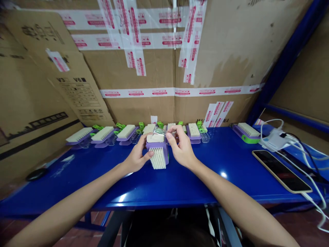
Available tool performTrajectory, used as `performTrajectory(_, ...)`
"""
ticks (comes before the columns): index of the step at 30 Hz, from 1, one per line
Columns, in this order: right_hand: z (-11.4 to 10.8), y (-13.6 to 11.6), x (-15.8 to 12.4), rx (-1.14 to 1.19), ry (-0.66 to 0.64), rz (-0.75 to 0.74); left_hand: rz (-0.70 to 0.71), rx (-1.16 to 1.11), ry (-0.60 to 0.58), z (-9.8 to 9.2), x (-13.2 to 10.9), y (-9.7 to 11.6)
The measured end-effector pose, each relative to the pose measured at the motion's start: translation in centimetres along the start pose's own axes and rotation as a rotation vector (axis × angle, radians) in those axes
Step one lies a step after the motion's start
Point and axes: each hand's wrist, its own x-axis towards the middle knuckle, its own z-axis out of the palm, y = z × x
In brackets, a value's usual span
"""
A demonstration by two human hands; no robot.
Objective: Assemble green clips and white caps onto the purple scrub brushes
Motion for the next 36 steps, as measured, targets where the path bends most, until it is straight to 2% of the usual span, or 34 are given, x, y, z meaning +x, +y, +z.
performTrajectory(8, -0.5, 0.5, 0.1, -0.162, -0.046, -0.183, -0.067, -0.005, 0.001, 0.0, -0.1, 0.4)
performTrajectory(14, -0.5, 0.7, 0.0, -0.183, -0.064, -0.196, -0.059, -0.002, -0.004, -0.2, 0.3, 0.9)
performTrajectory(21, -0.2, 0.3, -0.1, -0.195, -0.061, -0.229, 0.002, -0.015, 0.001, -0.1, 0.2, 0.3)
performTrajectory(28, 0.0, -0.3, -0.2, -0.245, -0.077, -0.243, -0.010, -0.077, -0.022, 0.1, 0.3, 0.6)
performTrajectory(32, 0.1, -0.5, -0.2, -0.257, -0.076, -0.257, 0.025, -0.087, 0.039, 0.2, 0.1, 0.4)
performTrajectory(36, 0.1, -0.6, -0.1, -0.251, -0.070, -0.284, 0.061, -0.046, 0.191, 0.2, 0.2, 0.4)
